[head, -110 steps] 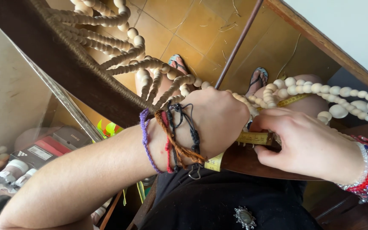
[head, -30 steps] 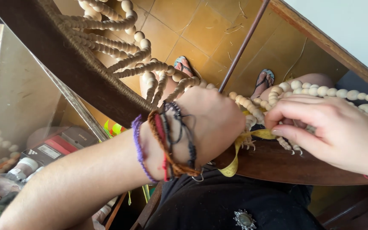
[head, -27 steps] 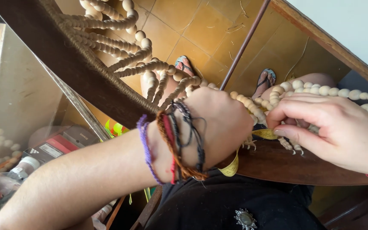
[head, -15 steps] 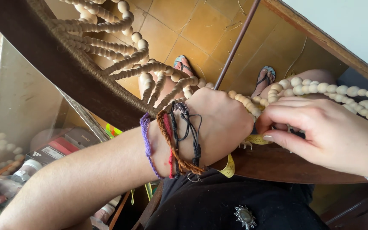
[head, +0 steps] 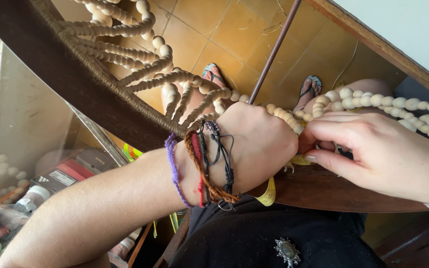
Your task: Measuring and tying beaded strings to a circular frame to assemble a decorative furniture piece
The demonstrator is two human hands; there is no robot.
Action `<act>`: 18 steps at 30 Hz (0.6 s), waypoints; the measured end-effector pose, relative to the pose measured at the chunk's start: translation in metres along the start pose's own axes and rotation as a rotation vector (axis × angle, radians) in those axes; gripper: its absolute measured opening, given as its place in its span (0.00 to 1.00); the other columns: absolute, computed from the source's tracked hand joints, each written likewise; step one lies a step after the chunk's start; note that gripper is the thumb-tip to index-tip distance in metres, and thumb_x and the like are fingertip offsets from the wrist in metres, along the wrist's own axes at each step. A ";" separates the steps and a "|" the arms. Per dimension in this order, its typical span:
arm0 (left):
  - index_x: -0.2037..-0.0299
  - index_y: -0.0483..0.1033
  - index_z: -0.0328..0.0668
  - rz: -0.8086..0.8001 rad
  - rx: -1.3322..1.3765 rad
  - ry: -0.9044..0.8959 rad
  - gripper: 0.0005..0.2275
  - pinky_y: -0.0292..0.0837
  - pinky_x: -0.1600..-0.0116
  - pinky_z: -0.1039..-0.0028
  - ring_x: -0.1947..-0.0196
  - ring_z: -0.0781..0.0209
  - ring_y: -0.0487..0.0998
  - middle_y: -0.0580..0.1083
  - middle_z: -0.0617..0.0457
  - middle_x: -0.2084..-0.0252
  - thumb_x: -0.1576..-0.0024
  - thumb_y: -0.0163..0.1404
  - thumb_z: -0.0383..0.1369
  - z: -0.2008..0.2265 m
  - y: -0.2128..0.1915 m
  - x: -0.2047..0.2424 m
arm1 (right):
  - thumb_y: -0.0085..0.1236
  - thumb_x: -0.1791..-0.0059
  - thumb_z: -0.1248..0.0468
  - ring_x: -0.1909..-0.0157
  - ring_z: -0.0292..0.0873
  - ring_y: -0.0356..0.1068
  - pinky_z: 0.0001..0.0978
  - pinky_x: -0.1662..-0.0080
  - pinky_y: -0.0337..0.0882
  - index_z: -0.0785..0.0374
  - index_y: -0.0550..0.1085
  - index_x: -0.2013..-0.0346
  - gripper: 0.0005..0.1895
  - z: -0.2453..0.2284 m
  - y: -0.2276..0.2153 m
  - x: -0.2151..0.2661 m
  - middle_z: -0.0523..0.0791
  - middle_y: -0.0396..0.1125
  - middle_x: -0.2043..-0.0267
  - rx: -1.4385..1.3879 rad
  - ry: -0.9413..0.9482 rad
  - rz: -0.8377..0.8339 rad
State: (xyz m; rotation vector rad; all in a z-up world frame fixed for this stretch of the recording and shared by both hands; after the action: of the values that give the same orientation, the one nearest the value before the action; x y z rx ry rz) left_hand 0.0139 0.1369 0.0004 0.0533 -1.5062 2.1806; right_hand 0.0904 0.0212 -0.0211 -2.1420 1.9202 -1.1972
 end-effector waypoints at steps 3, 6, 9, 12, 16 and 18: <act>0.37 0.74 0.35 0.123 -0.049 -0.016 0.26 0.74 0.79 0.60 0.84 0.53 0.79 0.77 0.58 0.79 0.48 0.51 0.34 0.001 -0.001 0.001 | 0.58 0.50 0.55 0.66 0.36 0.76 0.33 0.58 0.71 0.50 0.77 0.69 0.06 0.000 0.000 -0.001 0.33 0.76 0.69 -0.004 0.024 -0.013; 0.66 0.79 0.54 -0.180 0.124 0.000 0.05 0.77 0.73 0.62 0.77 0.55 0.80 0.77 0.59 0.73 0.41 0.51 0.30 -0.005 0.006 0.000 | 0.57 0.51 0.54 0.69 0.35 0.76 0.31 0.62 0.70 0.45 0.78 0.66 0.04 0.006 0.003 0.001 0.30 0.79 0.69 -0.001 0.114 -0.040; 0.57 0.79 0.52 -0.527 0.209 -0.130 0.08 0.81 0.62 0.56 0.66 0.48 0.83 0.79 0.52 0.66 0.39 0.47 0.27 -0.019 -0.011 0.002 | 0.57 0.51 0.51 0.79 0.36 0.72 0.30 0.66 0.68 0.41 0.76 0.65 0.03 0.012 0.007 0.001 0.33 0.76 0.79 0.042 0.250 -0.105; 0.58 0.79 0.48 -0.068 0.390 -0.204 0.20 0.77 0.73 0.54 0.77 0.46 0.82 0.79 0.50 0.75 0.39 0.53 0.56 -0.010 -0.004 0.000 | 0.61 0.53 0.50 0.79 0.39 0.71 0.33 0.66 0.67 0.47 0.74 0.70 0.08 0.007 0.009 -0.004 0.36 0.74 0.83 0.017 0.167 -0.020; 0.46 0.68 0.49 -0.342 0.272 -0.244 0.33 0.78 0.66 0.57 0.68 0.50 0.82 0.79 0.56 0.66 0.51 0.65 0.62 -0.010 0.011 -0.002 | 0.61 0.53 0.51 0.79 0.38 0.69 0.32 0.66 0.67 0.45 0.75 0.68 0.05 0.017 0.017 -0.005 0.36 0.72 0.84 0.079 0.316 -0.095; 0.46 0.69 0.49 -0.422 0.277 -0.275 0.11 0.78 0.67 0.60 0.70 0.51 0.81 0.78 0.53 0.71 0.38 0.51 0.34 -0.013 0.013 -0.001 | 0.63 0.54 0.52 0.77 0.40 0.73 0.34 0.65 0.69 0.42 0.77 0.63 0.07 0.017 0.019 -0.006 0.35 0.76 0.81 0.067 0.273 -0.085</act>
State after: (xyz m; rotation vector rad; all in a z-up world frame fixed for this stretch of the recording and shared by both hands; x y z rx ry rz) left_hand 0.0126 0.1447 -0.0159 0.7220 -1.1785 2.0676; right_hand 0.0840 0.0142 -0.0452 -2.1412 1.8659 -1.6217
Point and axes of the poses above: each hand's wrist, its own x-axis away from the middle knuckle, its own y-axis out of the palm, z = x × y, the point moved 6 cm from there along -x, towards the middle knuckle
